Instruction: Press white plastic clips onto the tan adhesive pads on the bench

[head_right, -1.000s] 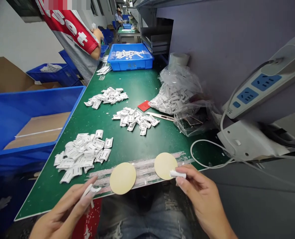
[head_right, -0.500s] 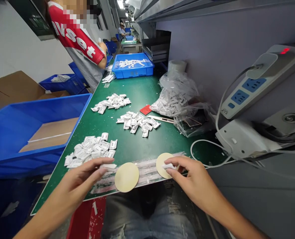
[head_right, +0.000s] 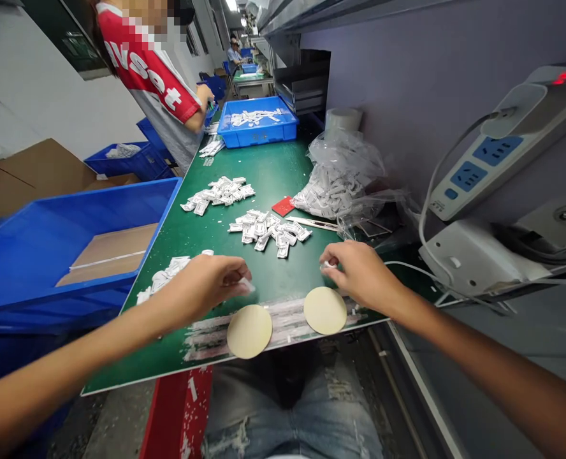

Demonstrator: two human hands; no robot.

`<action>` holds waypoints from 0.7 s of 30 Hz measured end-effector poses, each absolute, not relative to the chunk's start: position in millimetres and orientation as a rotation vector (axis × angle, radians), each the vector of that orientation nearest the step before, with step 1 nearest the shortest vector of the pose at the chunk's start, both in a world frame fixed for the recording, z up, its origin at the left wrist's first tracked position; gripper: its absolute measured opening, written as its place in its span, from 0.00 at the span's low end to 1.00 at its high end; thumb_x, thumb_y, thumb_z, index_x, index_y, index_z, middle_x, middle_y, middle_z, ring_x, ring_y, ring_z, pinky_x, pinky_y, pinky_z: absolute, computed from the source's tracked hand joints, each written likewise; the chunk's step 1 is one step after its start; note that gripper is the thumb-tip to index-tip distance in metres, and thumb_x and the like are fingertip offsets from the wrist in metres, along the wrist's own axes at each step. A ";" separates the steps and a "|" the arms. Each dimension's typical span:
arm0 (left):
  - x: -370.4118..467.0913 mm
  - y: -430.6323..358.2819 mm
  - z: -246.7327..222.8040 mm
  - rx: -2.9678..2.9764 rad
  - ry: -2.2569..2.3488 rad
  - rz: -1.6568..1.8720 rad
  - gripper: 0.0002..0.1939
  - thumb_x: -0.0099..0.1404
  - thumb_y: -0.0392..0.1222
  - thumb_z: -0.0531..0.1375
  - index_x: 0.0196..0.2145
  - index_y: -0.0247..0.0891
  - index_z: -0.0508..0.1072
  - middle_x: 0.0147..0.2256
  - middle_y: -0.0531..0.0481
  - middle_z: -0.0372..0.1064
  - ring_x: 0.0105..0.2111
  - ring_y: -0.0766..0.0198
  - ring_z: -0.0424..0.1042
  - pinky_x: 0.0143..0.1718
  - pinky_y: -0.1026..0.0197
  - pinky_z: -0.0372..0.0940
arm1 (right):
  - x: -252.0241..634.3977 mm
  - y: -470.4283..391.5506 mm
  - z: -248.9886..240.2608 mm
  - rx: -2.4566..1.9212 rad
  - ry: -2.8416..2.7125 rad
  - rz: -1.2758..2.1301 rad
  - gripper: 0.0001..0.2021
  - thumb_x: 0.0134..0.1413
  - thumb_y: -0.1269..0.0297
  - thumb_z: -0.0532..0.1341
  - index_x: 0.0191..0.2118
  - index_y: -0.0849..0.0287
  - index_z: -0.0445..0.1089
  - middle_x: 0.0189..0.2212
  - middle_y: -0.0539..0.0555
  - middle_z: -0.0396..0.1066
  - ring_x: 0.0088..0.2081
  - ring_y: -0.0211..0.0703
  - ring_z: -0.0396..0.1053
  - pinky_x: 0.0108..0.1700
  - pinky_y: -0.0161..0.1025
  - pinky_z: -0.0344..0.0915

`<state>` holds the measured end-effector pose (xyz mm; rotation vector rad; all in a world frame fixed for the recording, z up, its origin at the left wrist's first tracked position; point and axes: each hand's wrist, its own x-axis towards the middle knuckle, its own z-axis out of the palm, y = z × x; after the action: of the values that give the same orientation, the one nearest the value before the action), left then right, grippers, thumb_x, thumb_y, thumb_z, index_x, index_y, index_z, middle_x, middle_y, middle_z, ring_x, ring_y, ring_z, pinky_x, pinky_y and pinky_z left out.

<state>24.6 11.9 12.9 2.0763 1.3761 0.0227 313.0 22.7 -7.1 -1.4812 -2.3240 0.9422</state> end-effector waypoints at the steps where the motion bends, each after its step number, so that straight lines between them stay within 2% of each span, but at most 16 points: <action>1: 25.0 14.3 13.8 2.082 1.343 -0.012 0.05 0.60 0.40 0.61 0.34 0.40 0.77 0.30 0.50 0.76 0.29 0.63 0.73 0.28 0.65 0.56 | 313.5 24.5 -6.8 -1.445 -2.373 1.008 0.08 0.55 0.62 0.62 0.37 0.57 0.77 0.29 0.52 0.75 0.30 0.42 0.69 0.31 0.35 0.58; 3: 26.1 16.8 13.8 2.111 1.345 -0.045 0.05 0.57 0.38 0.63 0.33 0.39 0.77 0.29 0.49 0.76 0.29 0.61 0.73 0.29 0.64 0.57 | 314.2 26.3 -6.7 -1.390 -2.454 1.110 0.07 0.54 0.62 0.62 0.36 0.57 0.77 0.28 0.51 0.75 0.29 0.42 0.69 0.30 0.34 0.57; 6: 28.6 18.4 12.7 2.115 1.345 -0.050 0.06 0.56 0.39 0.64 0.34 0.39 0.77 0.30 0.49 0.77 0.30 0.60 0.74 0.29 0.64 0.57 | 314.4 29.7 -6.0 -1.398 -2.465 1.113 0.09 0.57 0.64 0.59 0.36 0.58 0.77 0.31 0.53 0.76 0.32 0.42 0.69 0.31 0.33 0.57; 10: 31.1 24.3 16.1 2.054 1.246 -0.115 0.04 0.54 0.39 0.65 0.30 0.40 0.77 0.27 0.51 0.77 0.29 0.61 0.75 0.27 0.66 0.58 | 313.6 38.3 -2.7 -1.326 -2.548 1.210 0.06 0.50 0.62 0.66 0.33 0.57 0.77 0.29 0.50 0.76 0.30 0.41 0.70 0.30 0.32 0.58; 13: 31.8 30.1 19.7 2.070 1.267 -0.100 0.05 0.53 0.40 0.66 0.30 0.40 0.77 0.28 0.50 0.77 0.29 0.61 0.75 0.27 0.65 0.59 | 313.1 45.6 0.0 -1.334 -2.569 1.193 0.08 0.54 0.63 0.62 0.34 0.58 0.77 0.30 0.52 0.76 0.30 0.41 0.70 0.29 0.33 0.57; 16: 32.4 32.4 20.1 2.061 1.238 -0.193 0.08 0.47 0.39 0.70 0.28 0.40 0.77 0.26 0.51 0.77 0.26 0.61 0.74 0.25 0.65 0.57 | 312.7 50.4 1.6 -1.314 -2.609 1.198 0.05 0.49 0.64 0.65 0.32 0.58 0.77 0.28 0.51 0.76 0.29 0.41 0.70 0.28 0.32 0.57; 21: 32.9 31.8 17.8 2.094 1.279 -0.162 0.05 0.54 0.39 0.66 0.31 0.40 0.78 0.28 0.51 0.77 0.27 0.63 0.73 0.27 0.65 0.58 | 312.3 50.0 2.5 -1.330 -2.627 1.125 0.06 0.52 0.63 0.63 0.32 0.57 0.77 0.28 0.52 0.76 0.29 0.41 0.70 0.29 0.33 0.57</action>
<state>32.9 31.8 17.8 2.0943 1.2792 -0.1618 312.3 50.0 2.5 -1.3304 -2.6270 1.1246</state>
